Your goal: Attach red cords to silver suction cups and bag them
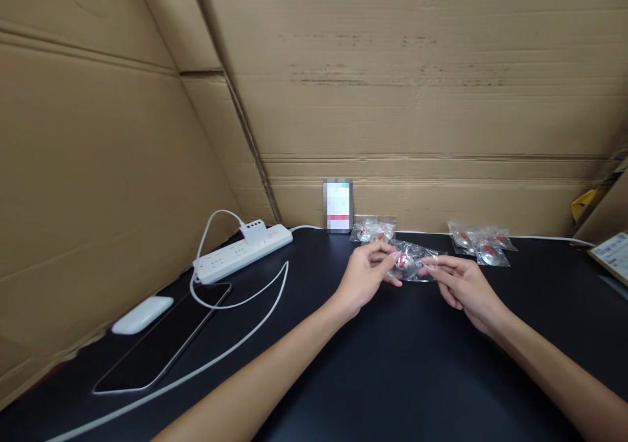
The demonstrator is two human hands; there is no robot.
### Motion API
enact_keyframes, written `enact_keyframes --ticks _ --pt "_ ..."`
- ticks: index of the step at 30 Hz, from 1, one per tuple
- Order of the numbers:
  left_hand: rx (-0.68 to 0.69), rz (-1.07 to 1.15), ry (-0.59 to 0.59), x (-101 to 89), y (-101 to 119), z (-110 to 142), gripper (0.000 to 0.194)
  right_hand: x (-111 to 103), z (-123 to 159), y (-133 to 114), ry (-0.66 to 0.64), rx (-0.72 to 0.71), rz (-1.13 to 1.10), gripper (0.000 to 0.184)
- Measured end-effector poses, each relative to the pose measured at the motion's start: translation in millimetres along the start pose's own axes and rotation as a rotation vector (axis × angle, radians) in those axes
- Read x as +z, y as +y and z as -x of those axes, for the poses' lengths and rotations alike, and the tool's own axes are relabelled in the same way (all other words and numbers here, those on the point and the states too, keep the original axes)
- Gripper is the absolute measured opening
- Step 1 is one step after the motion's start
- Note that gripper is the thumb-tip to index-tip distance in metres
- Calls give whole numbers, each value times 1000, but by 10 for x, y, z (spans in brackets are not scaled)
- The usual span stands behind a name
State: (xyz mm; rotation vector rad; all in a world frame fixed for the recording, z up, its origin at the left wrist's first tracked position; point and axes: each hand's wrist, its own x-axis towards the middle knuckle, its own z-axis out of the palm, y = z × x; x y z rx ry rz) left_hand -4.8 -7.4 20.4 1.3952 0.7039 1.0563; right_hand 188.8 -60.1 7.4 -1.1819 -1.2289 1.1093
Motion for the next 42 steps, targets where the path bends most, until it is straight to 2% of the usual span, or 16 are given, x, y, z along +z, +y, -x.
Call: enact_keyframes --ticks 4,10,18,23,26,28,30,34,36,39,41,42 --pt "9 10 -47 39 8 24 27 26 1 46 -22 13 -1 35" --pt "34 -81 61 71 -10 40 28 59 17 24 -28 65 -13 44" --pt "39 -130 -58 81 -43 75 26 83 8 35 32 27 -7 39" --pt "77 -255 96 -71 -51 -34 19 19 -22 19 141 39 -50 38" --pt "80 -455 206 -296 -29 -147 18 -54 -57 38 186 59 -133 35" --pt "54 -751 231 -480 -12 -212 24 -87 -83 62 191 83 -191 33" --pt "-21 -1176 143 -655 -3 -250 33 -96 -96 81 181 110 -213 31" --pt "-75 -1377 105 -863 0 -237 28 -54 -69 74 113 133 -183 29" --pt "-75 -1448 129 -865 23 -204 29 -21 -44 60 86 133 -161 29" --pt "2 -1546 197 -732 110 -142 32 32 -19 54 59 117 -126 30" --pt "193 -1571 225 -563 180 -85 31 68 -12 64 49 99 -97 33" --pt "303 -1510 188 -462 208 -50 33 86 -9 71 46 90 -84 34"
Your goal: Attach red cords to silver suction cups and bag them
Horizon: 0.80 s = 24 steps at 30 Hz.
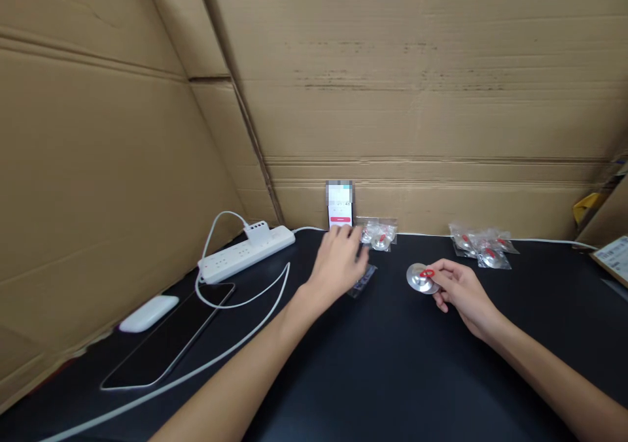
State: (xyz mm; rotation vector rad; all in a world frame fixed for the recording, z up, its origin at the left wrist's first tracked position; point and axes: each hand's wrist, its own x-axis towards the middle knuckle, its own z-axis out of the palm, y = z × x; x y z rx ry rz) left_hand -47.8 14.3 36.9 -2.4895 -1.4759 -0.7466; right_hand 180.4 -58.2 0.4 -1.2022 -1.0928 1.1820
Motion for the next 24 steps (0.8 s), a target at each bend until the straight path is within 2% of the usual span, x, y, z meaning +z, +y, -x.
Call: enact_keyframes --ticks 1,4,5,8,12,14,16,19,22,24 --pt "98 107 14 -23 109 25 37 17 2 9 -3 -10 11 35" --pt "300 379 -89 -27 409 131 54 61 13 27 -19 -45 28 39" --pt "322 418 -133 -11 482 168 56 72 17 30 -24 -55 30 40" --pt "320 472 -234 45 583 239 46 91 25 32 -31 -77 42 41" --pt "288 620 -310 64 492 203 40 55 4 31 -10 -81 80 41" --pt "210 768 -375 72 416 151 39 2 -23 31 10 -85 131 41" --pt "42 989 -434 97 357 102 36 -66 -57 33 13 -126 254 36" --pt "-209 1322 -511 143 316 61 29 -164 -102 45 3 -258 615 26" --pt "-329 1517 -554 160 313 60 23 -209 -118 60 16 -369 939 21" --pt "-383 1596 -577 157 323 69 20 -201 -102 54 47 -436 1031 16"
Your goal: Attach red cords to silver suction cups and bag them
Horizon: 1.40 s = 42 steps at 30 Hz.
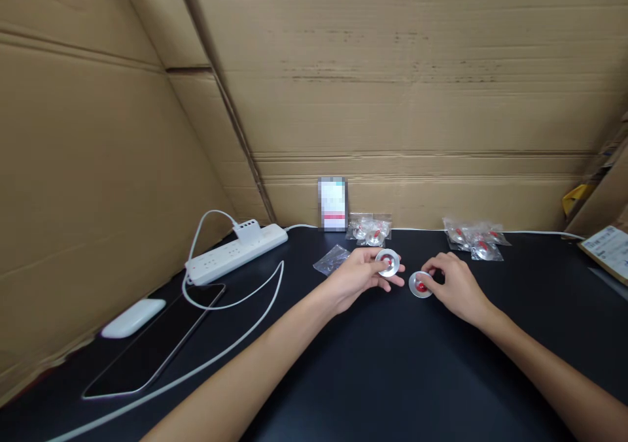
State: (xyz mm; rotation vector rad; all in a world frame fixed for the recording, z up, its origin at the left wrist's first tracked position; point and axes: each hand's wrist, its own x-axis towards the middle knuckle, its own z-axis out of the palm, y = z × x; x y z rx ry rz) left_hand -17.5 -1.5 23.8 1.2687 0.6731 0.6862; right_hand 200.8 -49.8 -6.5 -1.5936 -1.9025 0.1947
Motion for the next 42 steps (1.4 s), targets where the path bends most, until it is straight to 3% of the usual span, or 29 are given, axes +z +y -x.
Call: enact_keyframes --ticks 5,10,16,21,24,27,32,37,42 --pt "-40 139 -19 78 -8 6 16 -60 62 -189 167 -192 -31 13" --pt "-36 203 -150 219 -6 50 13 -95 112 -347 53 -384 -97 19" --pt "-8 75 -193 308 19 114 16 -64 116 -351 -31 -366 -33 18" --pt "-20 -40 -23 235 -3 63 12 -51 114 -341 -46 -193 -239 10" --pt "-7 -158 141 140 -32 7 7 -108 73 -299 38 -71 -383 5" --pt "-1 -310 212 53 -83 -26 7 -184 26 -221 95 -96 -287 6" --pt "72 -678 193 27 -171 8 24 -207 29 -124 -77 -240 32 29" --pt "283 -1049 295 118 -187 32 22 -207 46 -144 -201 -268 84 23" --pt "307 -1332 294 199 -233 34 27 -185 25 -148 -223 -273 96 20"
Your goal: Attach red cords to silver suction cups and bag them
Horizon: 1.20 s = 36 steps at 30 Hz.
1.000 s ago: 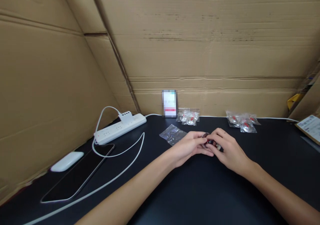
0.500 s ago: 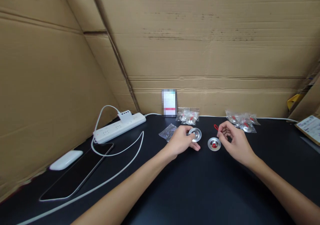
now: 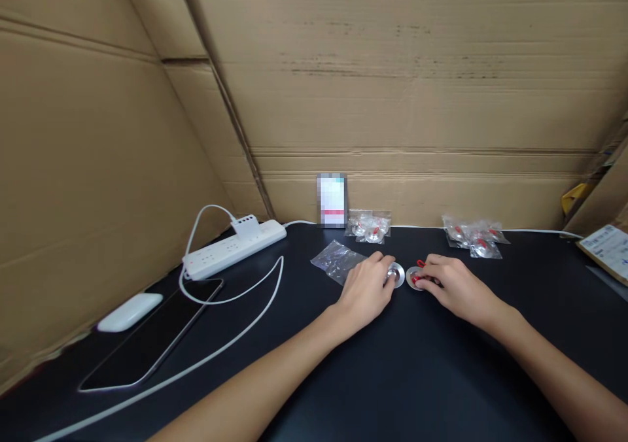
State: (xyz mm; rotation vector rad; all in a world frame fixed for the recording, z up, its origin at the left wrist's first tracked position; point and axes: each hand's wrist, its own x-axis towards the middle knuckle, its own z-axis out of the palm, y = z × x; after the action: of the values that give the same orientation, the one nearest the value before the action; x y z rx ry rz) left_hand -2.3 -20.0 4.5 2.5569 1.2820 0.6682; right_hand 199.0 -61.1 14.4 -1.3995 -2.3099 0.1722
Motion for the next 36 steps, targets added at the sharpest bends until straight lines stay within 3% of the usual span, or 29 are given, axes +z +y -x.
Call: enact_keyframes --ticks 4,8,14,18,24,28,32,36 --pt "72 -100 32 6 32 36 28 83 -6 -9 19 19 73 17" --pt "217 -60 84 -33 69 60 30 151 -13 -19 17 12 171 13" --pt "446 44 -62 -64 135 108 35 204 -49 5 22 8 271 17" --pt "440 25 -109 -44 100 127 40 207 -48 34 58 76 203 29" --pt "458 -17 -143 -36 61 145 46 205 -58 159 237 194 -139 46" --pt "451 -33 -157 -50 75 146 46 175 -69 251 271 253 -300 34" --pt "450 -41 -146 -76 64 132 48 134 -58 318 334 204 -190 19" --pt "409 -66 -66 -82 15 95 47 156 -46 391 357 177 -110 16"
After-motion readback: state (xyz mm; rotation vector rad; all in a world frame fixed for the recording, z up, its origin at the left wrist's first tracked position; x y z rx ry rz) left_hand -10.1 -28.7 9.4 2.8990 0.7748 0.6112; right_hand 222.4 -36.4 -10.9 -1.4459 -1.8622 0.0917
